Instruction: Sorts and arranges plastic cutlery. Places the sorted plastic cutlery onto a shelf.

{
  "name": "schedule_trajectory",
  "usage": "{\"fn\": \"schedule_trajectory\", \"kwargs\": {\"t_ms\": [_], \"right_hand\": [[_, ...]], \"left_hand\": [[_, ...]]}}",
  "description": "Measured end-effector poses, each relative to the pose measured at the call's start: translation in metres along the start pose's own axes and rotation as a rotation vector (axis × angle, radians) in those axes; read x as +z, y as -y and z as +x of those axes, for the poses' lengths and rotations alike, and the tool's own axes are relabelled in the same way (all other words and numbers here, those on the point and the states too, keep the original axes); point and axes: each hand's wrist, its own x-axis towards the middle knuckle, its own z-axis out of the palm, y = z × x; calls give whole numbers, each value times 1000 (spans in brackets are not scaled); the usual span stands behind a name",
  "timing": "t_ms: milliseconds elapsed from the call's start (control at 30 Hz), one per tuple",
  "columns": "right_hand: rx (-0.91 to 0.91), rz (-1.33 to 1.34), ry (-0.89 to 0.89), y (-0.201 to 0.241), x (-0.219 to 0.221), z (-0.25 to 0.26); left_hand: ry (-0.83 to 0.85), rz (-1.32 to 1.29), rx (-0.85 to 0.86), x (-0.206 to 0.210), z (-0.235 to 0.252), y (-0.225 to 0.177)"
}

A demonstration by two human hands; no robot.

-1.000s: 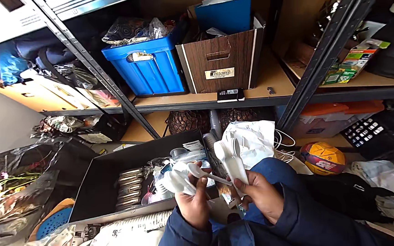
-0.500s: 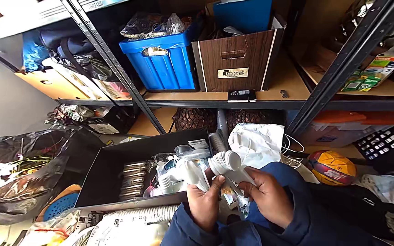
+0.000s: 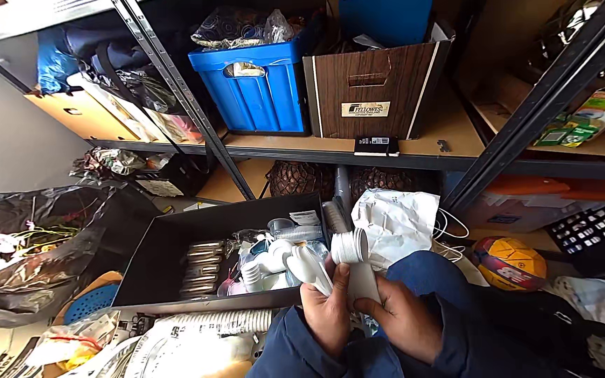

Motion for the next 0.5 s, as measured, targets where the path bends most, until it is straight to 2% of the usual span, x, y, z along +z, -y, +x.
{"fn": "schedule_trajectory", "kwargs": {"t_ms": [267,367,500], "right_hand": [[34,175,-26,-1,8,1],[102,250,38,0,5,0],[110,195,113,2,-1,0]], "left_hand": [[23,39,26,1,0,3],[43,66,-10,-3,1,6],[112,102,-27,-10,3,8]]}}
